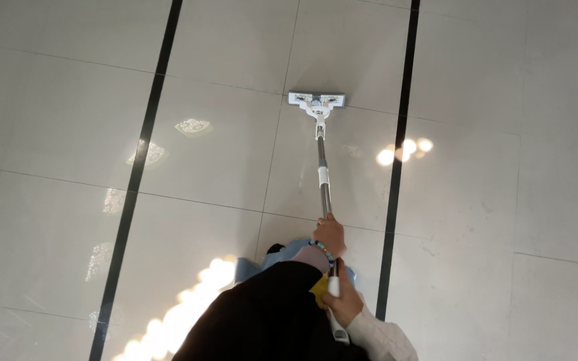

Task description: The recorder is mopping a white tiled floor using a mop with a white handle.

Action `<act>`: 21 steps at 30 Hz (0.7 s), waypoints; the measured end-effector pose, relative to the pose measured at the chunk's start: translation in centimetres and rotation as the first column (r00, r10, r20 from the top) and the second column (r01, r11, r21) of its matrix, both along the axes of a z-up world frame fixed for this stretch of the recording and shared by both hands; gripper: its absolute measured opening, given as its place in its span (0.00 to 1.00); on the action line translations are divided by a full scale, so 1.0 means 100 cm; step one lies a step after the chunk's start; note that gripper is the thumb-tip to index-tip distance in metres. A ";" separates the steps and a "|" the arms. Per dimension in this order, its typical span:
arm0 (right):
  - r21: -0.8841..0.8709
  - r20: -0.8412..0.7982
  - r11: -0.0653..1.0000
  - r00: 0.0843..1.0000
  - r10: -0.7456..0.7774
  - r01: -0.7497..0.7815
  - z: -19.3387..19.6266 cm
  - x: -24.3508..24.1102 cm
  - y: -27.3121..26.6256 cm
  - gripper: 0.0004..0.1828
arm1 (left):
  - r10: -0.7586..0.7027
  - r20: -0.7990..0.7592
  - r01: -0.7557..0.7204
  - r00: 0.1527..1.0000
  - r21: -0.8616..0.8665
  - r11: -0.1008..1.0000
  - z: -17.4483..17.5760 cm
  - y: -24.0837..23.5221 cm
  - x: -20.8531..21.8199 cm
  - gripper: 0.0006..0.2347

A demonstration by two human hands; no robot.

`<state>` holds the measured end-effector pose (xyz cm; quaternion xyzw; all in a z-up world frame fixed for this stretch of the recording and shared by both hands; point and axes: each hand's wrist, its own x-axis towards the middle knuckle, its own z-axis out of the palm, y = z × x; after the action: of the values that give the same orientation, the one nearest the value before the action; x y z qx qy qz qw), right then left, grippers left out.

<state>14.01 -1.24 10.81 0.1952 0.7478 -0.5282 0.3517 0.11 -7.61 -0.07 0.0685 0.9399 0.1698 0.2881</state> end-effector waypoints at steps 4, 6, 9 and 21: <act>-0.199 0.057 0.970 0.989 -0.133 0.142 -0.015 -0.019 -0.020 0.59 | 0.045 0.023 -0.045 0.999 -0.012 0.999 -0.026 -0.014 -0.024 0.43; -0.125 -0.005 0.986 0.993 -0.114 0.113 -0.031 -0.027 -0.031 0.58 | 0.079 0.034 -0.080 0.996 0.027 0.996 -0.027 -0.027 -0.036 0.42; -0.033 0.008 0.994 0.994 -0.108 0.108 -0.029 -0.038 -0.048 0.57 | 0.099 0.031 -0.101 0.995 0.058 0.993 -0.045 -0.038 -0.047 0.42; 0.110 0.059 0.993 0.997 -0.056 0.049 -0.093 0.071 -0.064 0.58 | -0.074 -0.049 0.073 0.996 -0.017 0.997 -0.104 -0.055 0.064 0.46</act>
<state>21.10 -7.67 1.46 0.2500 0.7588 -0.4895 0.3495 6.53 -13.10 -10.43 0.1049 0.9449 0.1503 0.2712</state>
